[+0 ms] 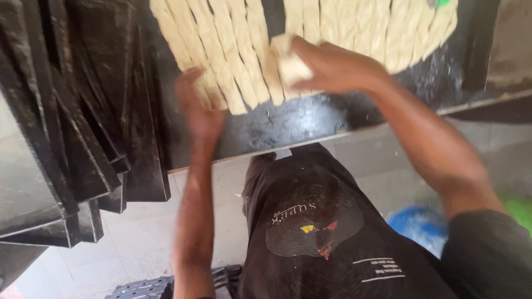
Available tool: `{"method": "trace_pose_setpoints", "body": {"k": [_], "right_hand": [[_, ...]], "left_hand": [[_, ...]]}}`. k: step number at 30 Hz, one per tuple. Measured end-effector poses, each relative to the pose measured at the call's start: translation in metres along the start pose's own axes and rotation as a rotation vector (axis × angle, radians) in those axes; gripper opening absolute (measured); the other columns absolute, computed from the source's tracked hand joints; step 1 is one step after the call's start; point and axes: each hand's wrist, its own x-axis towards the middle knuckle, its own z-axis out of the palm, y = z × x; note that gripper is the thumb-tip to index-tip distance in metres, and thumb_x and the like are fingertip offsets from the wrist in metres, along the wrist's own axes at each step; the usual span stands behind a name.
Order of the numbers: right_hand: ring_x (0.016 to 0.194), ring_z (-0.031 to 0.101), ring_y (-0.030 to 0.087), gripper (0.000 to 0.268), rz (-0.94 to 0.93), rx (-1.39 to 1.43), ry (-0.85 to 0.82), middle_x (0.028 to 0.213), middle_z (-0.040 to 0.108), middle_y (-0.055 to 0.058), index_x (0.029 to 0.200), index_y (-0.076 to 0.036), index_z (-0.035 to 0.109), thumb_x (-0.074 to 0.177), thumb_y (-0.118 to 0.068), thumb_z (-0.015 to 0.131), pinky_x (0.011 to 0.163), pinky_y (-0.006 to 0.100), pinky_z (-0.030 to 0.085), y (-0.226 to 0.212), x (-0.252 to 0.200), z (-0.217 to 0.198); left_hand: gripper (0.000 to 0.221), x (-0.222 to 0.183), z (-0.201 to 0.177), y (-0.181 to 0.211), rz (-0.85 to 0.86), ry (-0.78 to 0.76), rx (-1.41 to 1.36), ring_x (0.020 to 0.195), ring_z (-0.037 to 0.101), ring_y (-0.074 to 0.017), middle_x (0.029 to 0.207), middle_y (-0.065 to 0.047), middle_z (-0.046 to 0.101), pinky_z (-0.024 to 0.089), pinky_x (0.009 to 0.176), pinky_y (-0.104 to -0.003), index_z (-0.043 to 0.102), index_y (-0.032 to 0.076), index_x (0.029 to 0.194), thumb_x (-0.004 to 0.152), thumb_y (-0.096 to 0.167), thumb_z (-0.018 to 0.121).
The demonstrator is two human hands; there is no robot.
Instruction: The person uses a green scraper to cut small portions from long strips of dough on a work surface, then rolls each piece between their palms to form small rounds and places them onto a large baking tray.
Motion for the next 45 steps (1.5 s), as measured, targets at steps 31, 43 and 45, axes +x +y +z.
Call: {"method": "trace_pose_setpoints", "body": {"k": [31,43,45], "right_hand": [[0.112,0.064,0.037,0.056,-0.252,-0.056,0.658,0.127,0.059,0.018,0.135,0.002,0.061,0.082,-0.007,0.077,0.093,0.043,0.056,0.214,-0.179,0.124],[0.095,0.064,0.039,0.053,-0.137,-0.010,0.721,0.108,0.064,0.023,0.132,0.010,0.062,0.081,0.003,0.075,0.081,0.047,0.056,0.270,-0.231,0.087],[0.100,0.065,0.038,0.033,-0.232,-0.124,0.834,0.120,0.065,0.025,0.116,0.007,0.067,0.084,0.008,0.071,0.080,0.042,0.058,0.269,-0.226,0.088]], "left_hand": [[0.104,-0.101,0.158,0.219,0.531,-0.556,0.157,0.124,0.053,-0.0396,0.135,-0.021,0.056,0.043,0.101,-0.053,0.046,0.000,0.147,0.070,0.057,0.088],[0.087,-0.104,0.232,0.259,0.618,-0.464,0.157,0.099,0.054,-0.0325,0.114,-0.015,0.060,0.047,0.084,-0.047,0.051,-0.003,0.142,0.076,0.046,0.080],[0.083,-0.107,0.241,0.262,0.626,-0.480,0.111,0.101,0.055,-0.0320,0.115,-0.016,0.060,0.048,0.087,-0.046,0.050,-0.004,0.143,0.079,0.040,0.080]]}}
